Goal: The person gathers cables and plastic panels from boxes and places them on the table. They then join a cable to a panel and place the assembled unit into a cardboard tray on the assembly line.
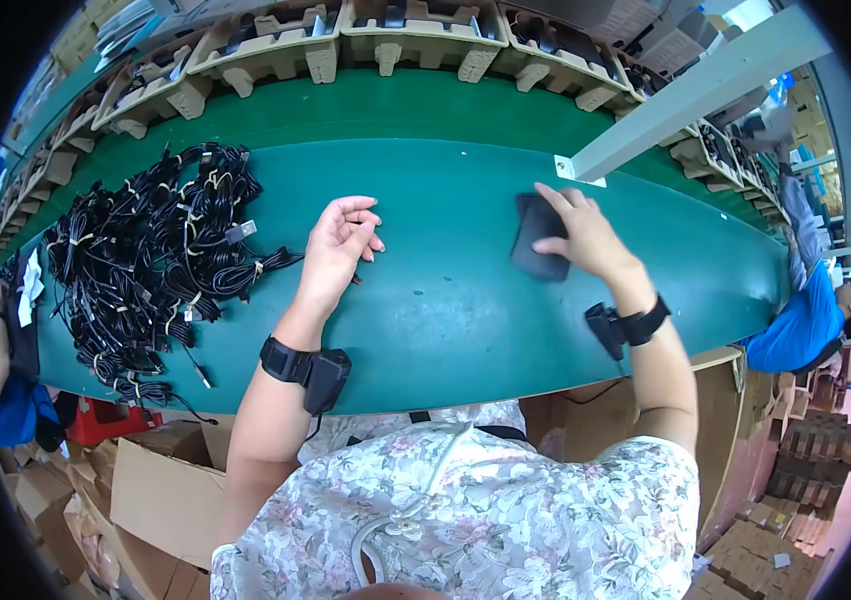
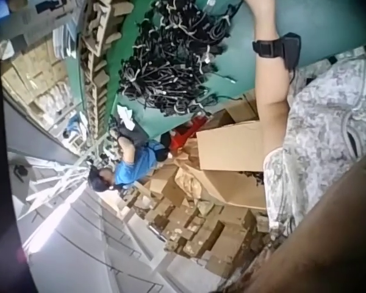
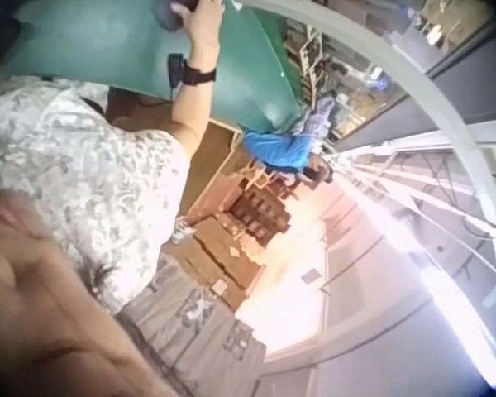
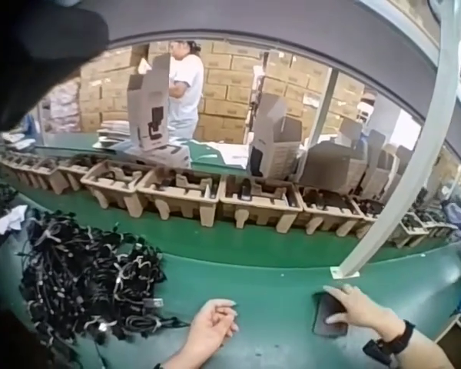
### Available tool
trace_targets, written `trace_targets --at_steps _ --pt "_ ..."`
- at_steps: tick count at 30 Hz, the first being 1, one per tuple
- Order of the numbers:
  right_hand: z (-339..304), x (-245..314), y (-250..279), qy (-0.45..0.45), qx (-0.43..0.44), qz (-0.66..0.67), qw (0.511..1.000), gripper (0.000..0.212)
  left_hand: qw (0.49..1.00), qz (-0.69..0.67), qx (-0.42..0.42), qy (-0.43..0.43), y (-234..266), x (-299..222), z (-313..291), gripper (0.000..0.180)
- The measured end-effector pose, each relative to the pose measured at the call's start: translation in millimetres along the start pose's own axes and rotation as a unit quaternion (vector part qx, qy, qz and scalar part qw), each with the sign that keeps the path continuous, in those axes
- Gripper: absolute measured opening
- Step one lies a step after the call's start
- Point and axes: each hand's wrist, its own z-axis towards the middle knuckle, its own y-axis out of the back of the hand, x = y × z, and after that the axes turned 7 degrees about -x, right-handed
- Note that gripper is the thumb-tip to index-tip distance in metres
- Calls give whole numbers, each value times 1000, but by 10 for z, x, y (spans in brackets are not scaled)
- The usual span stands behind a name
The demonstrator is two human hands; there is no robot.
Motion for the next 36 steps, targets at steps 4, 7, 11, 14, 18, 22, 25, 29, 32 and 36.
trace_targets --at_steps 4,7,11,14,18,22,25,29,32,36 --pt "217 634 -131 -41 12 136 990 82 1000 13 -3 -4 29 18 -4 26" --pt "309 958 51 -13 38 42 998 83 988 135 24 -75 -35 40 3 27" --pt "391 944 223 322 -128 -85 934 72 993 100 9 -61 -8 102 25 29" --pt "356 1010 233 273 79 -123 951 62 994 97 13 -40 10 35 -2 30" --pt "540 924 224 293 101 -63 949 49 996 84 3 -26 7 40 1 31" --pt "1091 771 470 220 40 101 969 27 997 75 -9 -23 8 29 -12 32" --pt "1883 265 548 114 -271 366 883 17 997 75 -9 -25 -6 15 -39 32" --pt "2831 -330 789 -60 -368 424 826 25 996 81 -7 -20 -18 26 -32 31" --pt "3187 -512 747 -137 -392 273 868 39 996 82 -17 -9 -30 -19 -33 31" --pt "3483 -658 586 -194 -357 110 907 47 996 81 -36 -7 -52 -54 -44 30"
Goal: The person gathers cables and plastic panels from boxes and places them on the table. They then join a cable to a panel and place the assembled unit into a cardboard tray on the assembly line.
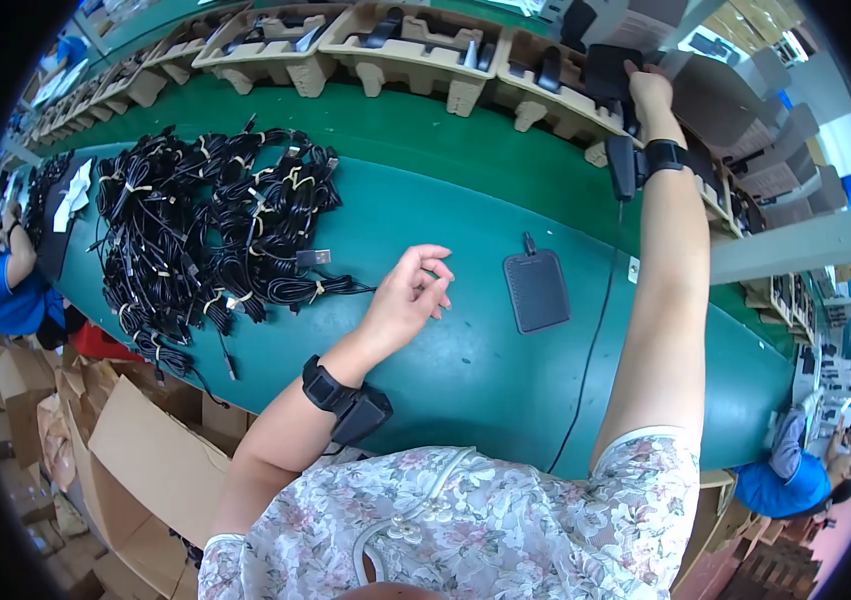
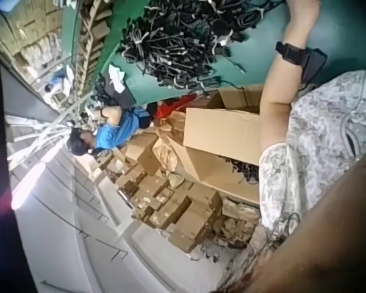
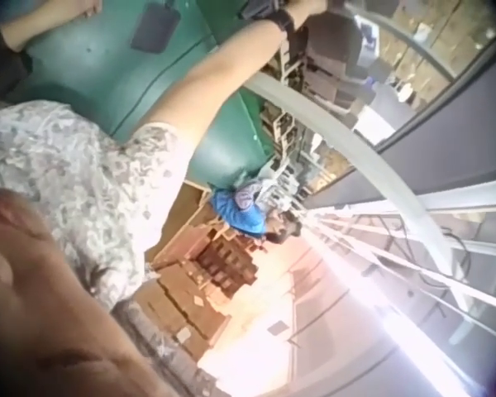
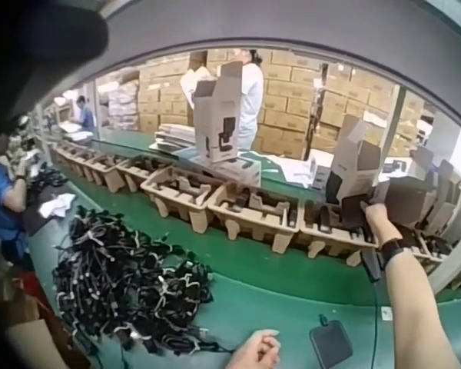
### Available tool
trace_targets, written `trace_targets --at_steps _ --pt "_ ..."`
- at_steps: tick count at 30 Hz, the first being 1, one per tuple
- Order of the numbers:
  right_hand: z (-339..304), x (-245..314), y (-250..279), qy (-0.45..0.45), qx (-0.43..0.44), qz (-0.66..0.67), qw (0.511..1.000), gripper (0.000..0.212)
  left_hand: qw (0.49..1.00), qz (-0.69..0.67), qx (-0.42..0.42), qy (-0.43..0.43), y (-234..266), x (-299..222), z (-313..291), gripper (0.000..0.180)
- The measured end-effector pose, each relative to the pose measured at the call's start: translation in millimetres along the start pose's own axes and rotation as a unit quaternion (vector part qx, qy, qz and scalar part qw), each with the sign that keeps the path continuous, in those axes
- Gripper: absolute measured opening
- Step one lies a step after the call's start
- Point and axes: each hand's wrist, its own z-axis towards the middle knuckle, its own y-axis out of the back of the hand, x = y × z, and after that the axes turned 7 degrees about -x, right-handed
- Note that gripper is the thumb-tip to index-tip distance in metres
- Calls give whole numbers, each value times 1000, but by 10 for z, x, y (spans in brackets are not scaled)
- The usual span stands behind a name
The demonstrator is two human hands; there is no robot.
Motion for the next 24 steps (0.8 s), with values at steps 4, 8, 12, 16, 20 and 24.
trace_targets --at_steps 4,8,12,16,20,24 --pt "93 -129 -193 55 95 -50 993 50 1000 4 14 10 11 6 14 32" --pt "-50 69 -84 85 156 -147 973 48 1000 -13 -21 10 28 66 0 36" --pt "-483 401 271 166 -3 -295 941 36 997 21 -25 -68 -21 132 -5 39" --pt "-1047 1024 233 297 -19 -72 952 26 997 30 -18 -74 -28 173 70 39" --pt "-2033 2032 383 590 85 147 790 33 995 38 -35 -84 -11 216 80 36" --pt "-2644 2494 378 680 206 253 657 42 998 32 -13 -49 4 185 116 40"
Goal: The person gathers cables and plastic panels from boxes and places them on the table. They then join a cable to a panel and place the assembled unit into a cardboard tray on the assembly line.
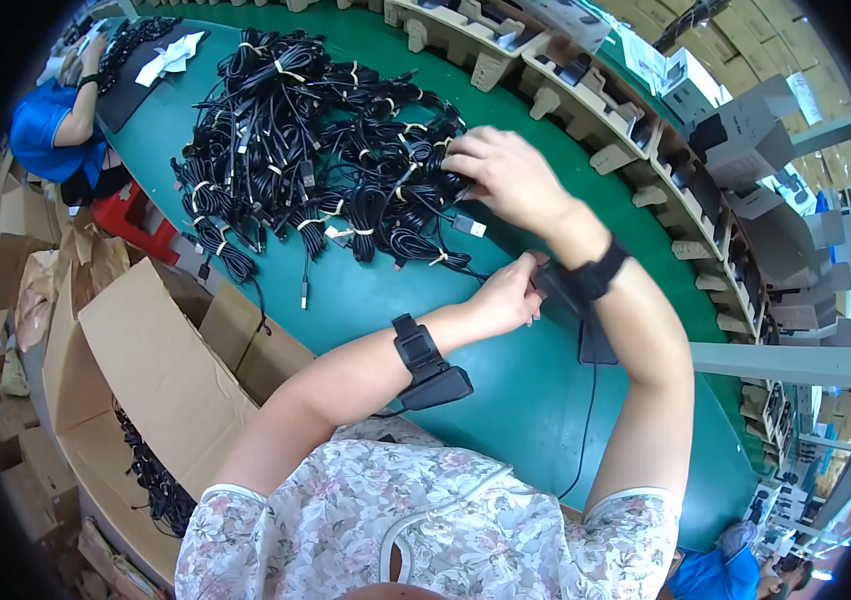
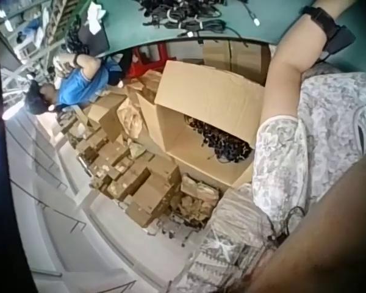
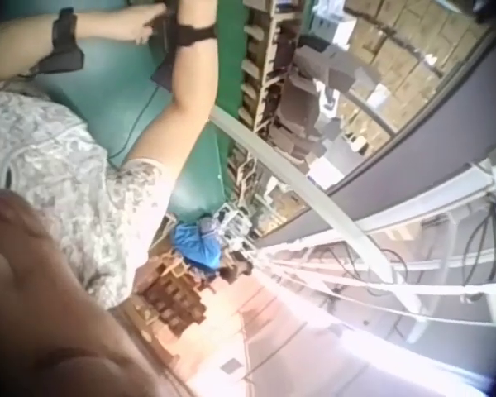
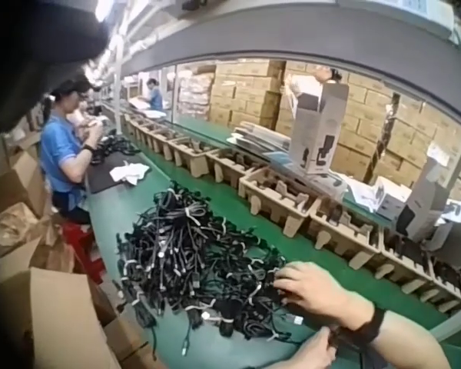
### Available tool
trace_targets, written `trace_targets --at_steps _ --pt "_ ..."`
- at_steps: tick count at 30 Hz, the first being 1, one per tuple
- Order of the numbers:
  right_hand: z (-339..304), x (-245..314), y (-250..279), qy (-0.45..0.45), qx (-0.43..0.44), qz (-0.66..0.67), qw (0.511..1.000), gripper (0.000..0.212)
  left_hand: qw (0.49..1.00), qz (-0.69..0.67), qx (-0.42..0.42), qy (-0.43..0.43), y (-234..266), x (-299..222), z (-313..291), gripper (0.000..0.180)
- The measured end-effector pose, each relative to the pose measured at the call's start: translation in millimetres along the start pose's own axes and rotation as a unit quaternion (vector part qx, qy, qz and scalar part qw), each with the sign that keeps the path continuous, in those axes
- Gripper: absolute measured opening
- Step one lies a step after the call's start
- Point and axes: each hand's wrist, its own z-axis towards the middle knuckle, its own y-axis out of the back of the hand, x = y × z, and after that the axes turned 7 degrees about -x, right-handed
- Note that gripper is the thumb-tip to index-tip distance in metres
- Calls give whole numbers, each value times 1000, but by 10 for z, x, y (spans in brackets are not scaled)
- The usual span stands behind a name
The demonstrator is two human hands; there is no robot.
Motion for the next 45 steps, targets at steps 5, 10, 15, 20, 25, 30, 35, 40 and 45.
trace_targets --at_steps 5,10,15,20,25,30,35,40,45 --pt "19 5 111 -109 46 46 992 32 996 -76 7 51 57 -185 -3 38" --pt "-270 122 770 -364 6 45 930 26 947 51 -143 -284 208 -472 -205 36" --pt "-554 446 1142 -155 63 -179 970 19 801 137 -311 -493 400 -803 -217 52" --pt "-737 806 1075 -402 55 39 913 19 903 111 -243 -336 258 -611 -107 35" --pt "-861 857 1003 -536 -81 161 825 40 949 -299 103 -13 47 -455 -148 31" --pt "-923 1078 955 -129 95 -71 984 55 919 -319 209 96 180 -424 -117 31" --pt "-1065 1000 1063 -267 209 -44 940 48 921 -315 206 107 175 -402 -137 34" --pt "-1282 163 1395 -288 -9 -225 931 27 959 -267 38 90 176 -397 -104 39" --pt "-1510 -924 1719 -384 23 -423 820 26 971 -206 64 106 160 -239 -31 41"
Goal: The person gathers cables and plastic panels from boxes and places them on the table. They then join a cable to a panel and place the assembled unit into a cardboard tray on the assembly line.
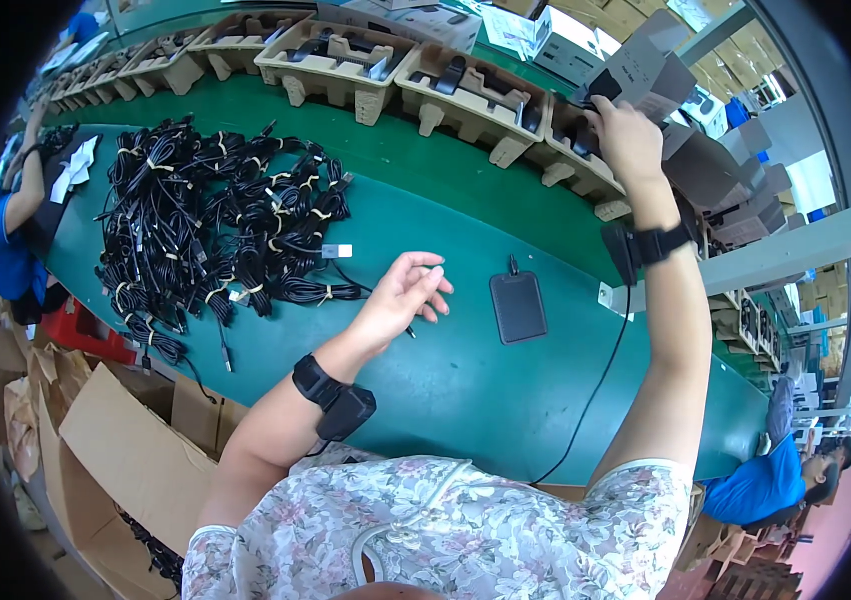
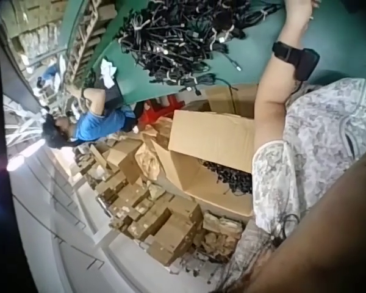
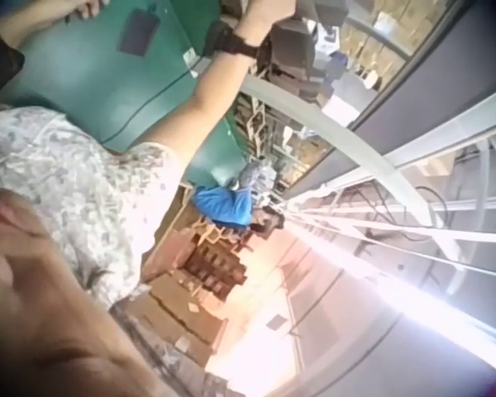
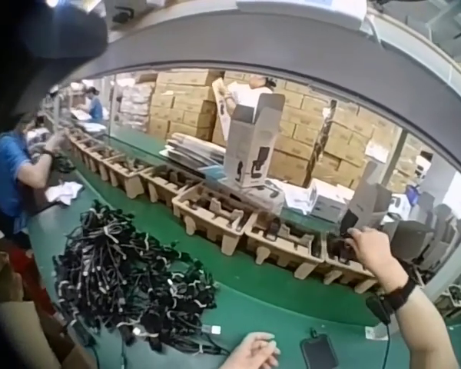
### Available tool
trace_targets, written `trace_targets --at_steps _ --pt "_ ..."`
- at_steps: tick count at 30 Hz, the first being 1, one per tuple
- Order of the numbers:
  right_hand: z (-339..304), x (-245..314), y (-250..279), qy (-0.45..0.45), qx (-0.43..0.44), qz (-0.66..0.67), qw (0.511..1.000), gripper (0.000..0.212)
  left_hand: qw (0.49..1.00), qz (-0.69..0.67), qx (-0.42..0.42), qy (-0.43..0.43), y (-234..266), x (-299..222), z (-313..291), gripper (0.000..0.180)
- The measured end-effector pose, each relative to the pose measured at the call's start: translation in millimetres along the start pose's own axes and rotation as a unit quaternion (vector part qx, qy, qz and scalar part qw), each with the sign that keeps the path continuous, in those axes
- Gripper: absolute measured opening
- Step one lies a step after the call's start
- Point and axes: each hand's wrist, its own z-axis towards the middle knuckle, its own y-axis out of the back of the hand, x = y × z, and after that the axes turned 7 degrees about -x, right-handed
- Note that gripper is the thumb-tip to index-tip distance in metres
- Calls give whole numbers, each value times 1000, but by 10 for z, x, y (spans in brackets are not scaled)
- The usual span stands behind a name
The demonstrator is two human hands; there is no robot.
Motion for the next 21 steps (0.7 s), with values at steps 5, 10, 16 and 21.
trace_targets --at_steps 5,10,16,21 --pt "302 -359 -748 110 85 -181 974 21 1000 7 -12 4 4 11 21 40" --pt "408 -1 -1104 94 146 -148 974 28 1000 7 -13 -7 19 39 -10 39" --pt "349 -32 -1723 -233 132 35 963 31 1000 -2 -12 -4 -9 91 13 36" --pt "182 -361 -1638 -223 146 178 947 29 1000 11 -16 5 -17 91 -10 34"
